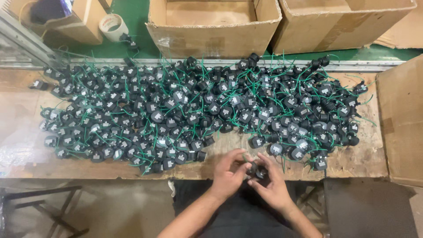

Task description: The person picks black plug adapters with green wires one at a time from a large pile on the workbench, folds and tucks each wire against the plug body by hand, and sets the finished unit back on the table, working through the pile continuously.

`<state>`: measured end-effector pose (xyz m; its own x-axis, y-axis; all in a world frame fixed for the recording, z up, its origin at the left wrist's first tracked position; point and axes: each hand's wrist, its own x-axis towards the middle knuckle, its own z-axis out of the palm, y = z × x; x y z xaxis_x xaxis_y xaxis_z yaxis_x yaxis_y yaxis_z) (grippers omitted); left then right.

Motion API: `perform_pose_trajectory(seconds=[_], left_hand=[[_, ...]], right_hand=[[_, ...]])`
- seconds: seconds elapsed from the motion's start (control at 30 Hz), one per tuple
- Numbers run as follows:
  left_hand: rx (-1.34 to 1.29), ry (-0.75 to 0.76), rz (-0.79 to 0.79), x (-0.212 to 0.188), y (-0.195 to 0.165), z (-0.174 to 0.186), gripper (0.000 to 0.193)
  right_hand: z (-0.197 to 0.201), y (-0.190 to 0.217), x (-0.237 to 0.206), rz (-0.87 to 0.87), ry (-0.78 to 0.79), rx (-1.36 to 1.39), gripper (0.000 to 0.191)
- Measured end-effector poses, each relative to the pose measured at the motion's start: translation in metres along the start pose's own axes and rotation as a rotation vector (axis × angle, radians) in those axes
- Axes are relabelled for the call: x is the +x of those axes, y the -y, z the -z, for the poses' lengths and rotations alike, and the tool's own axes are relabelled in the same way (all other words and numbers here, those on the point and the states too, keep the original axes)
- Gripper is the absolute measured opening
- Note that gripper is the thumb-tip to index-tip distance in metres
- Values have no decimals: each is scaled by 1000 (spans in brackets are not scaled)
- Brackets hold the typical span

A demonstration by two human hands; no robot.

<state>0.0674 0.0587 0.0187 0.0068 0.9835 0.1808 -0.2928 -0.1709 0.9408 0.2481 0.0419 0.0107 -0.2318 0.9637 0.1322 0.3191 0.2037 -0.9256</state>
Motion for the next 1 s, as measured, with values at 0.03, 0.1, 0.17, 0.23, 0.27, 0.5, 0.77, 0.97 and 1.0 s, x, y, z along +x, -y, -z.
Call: perform_pose_trajectory(seconds=[0.03,0.1,0.17,0.23,0.27,0.5,0.77,0.97,1.0], left_hand=[[151,11,-48,-4,-1,-1,45],[455,37,-163,-6,-3,-4,51],[283,4,31,-4,-4,-6,58],[125,2,94,-3,-6,-5,53],[53,11,59,-3,-7,-3,45],[364,278,-379,2,-27,23,27],[368,110,-73,5,-31,-1,18],[229,73,-52,14,-18,3,13],[195,76,-21,24,-17,6,13]], right_hand=[[-1,0,3,32,34,-74,77],[-2,0,9,45,87,-96,73],[-4,-1,13,4,117,3,69],[-4,-1,13,-14,124,79,54],[-4,-1,12,-32,132,119,47],[-6,-4,2,-78,-46,157,47],[-6,-4,2,15,-88,-50,51],[-7,2,-2,104,-97,116,36],[-8,2,-1,108,-105,54,36]])
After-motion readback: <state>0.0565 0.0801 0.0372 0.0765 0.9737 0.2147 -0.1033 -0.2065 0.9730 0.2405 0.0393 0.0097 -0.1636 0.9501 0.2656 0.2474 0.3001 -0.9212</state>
